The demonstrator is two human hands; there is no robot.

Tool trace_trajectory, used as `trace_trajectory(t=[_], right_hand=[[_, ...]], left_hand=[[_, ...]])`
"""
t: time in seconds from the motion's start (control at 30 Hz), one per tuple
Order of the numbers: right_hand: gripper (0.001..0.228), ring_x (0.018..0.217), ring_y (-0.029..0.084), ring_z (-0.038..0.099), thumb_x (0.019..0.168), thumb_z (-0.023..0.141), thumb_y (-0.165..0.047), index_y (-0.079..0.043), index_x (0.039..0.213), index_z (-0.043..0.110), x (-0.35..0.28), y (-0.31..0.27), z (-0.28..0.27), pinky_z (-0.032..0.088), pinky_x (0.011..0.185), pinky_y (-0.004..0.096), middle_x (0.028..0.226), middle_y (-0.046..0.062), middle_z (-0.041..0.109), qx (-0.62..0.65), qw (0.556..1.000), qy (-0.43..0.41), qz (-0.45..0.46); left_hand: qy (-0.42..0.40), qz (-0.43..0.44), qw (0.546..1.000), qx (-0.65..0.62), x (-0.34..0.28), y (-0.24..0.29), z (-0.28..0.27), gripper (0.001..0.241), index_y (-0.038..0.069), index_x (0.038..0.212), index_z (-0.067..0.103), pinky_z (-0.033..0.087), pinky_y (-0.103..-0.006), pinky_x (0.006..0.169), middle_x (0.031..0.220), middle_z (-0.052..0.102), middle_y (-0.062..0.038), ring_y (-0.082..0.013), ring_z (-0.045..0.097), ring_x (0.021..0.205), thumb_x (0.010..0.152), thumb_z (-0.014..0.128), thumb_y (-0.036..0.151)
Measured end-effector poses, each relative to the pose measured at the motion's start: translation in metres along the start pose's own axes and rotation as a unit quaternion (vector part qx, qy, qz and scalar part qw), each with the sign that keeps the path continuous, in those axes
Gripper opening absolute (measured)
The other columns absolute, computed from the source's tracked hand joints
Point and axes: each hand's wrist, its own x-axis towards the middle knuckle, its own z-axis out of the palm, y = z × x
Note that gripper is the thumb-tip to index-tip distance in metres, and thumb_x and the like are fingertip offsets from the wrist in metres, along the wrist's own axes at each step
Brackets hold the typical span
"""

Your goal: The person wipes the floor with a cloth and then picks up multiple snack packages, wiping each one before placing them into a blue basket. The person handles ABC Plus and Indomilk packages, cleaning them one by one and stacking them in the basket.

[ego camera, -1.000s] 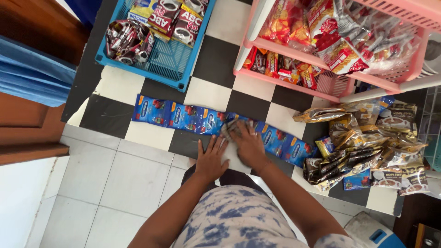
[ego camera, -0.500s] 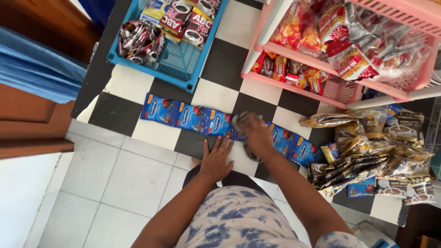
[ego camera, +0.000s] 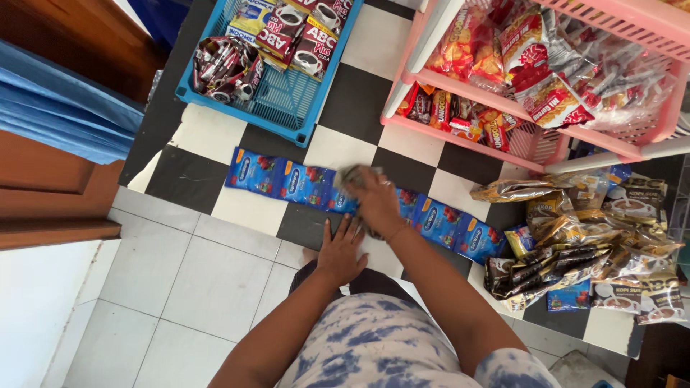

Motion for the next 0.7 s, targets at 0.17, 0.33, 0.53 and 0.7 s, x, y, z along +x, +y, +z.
trace_trajectory(t=[0.17,0.33,0.53,0.7], right_hand=[[0.043,0.132,0.036,0.049,0.083,0.065,-0.013,-0.028,0.123,0.076,0.004,-0.003,-0.001,0.049,0.099,0.052,0.149,0.009,0.049,-0.011,0.998,0.024,-0.059],[0.044,0.132,0.037,0.048,0.075,0.067,-0.012,-0.026,0.115,0.077,-0.002,-0.024,-0.001,0.045,0.095,0.057,0.149,0.008,0.048,-0.028,0.991,-0.041,-0.128],[0.064,0.134,0.04,0.044,0.069,0.071,-0.01,-0.026,0.131,0.069,0.017,-0.005,-0.01,0.043,0.104,0.054,0.151,0.01,0.042,0.015,0.995,-0.066,0.078],[0.063,0.136,0.041,0.043,0.07,0.072,-0.008,-0.028,0.13,0.07,-0.031,0.005,-0.018,0.043,0.102,0.056,0.152,0.009,0.045,0.003,0.998,-0.063,0.015]], left_hand=[[0.013,0.001,1.0,-0.006,0.0,-0.002,-0.001,0.071,0.007,0.15,0.044,0.002,-0.0688,0.12,0.161,0.034,-0.014,-0.0337,0.018,0.154,0.091,0.058,0.044],[-0.026,-0.015,0.999,-0.025,0.002,0.0,-0.008,0.069,0.008,0.149,0.044,0.003,-0.0664,0.12,0.161,0.031,-0.018,-0.0369,0.019,0.153,0.093,0.058,0.044],[0.013,0.014,1.0,-0.016,0.005,-0.003,-0.015,0.065,0.003,0.146,0.045,0.004,-0.0666,0.119,0.159,0.037,-0.018,-0.0375,0.024,0.151,0.094,0.056,0.04],[0.088,-0.017,0.992,-0.09,-0.008,-0.018,-0.019,0.062,0.005,0.15,0.045,0.009,-0.0631,0.124,0.159,0.041,-0.014,-0.0346,0.029,0.153,0.095,0.056,0.033]])
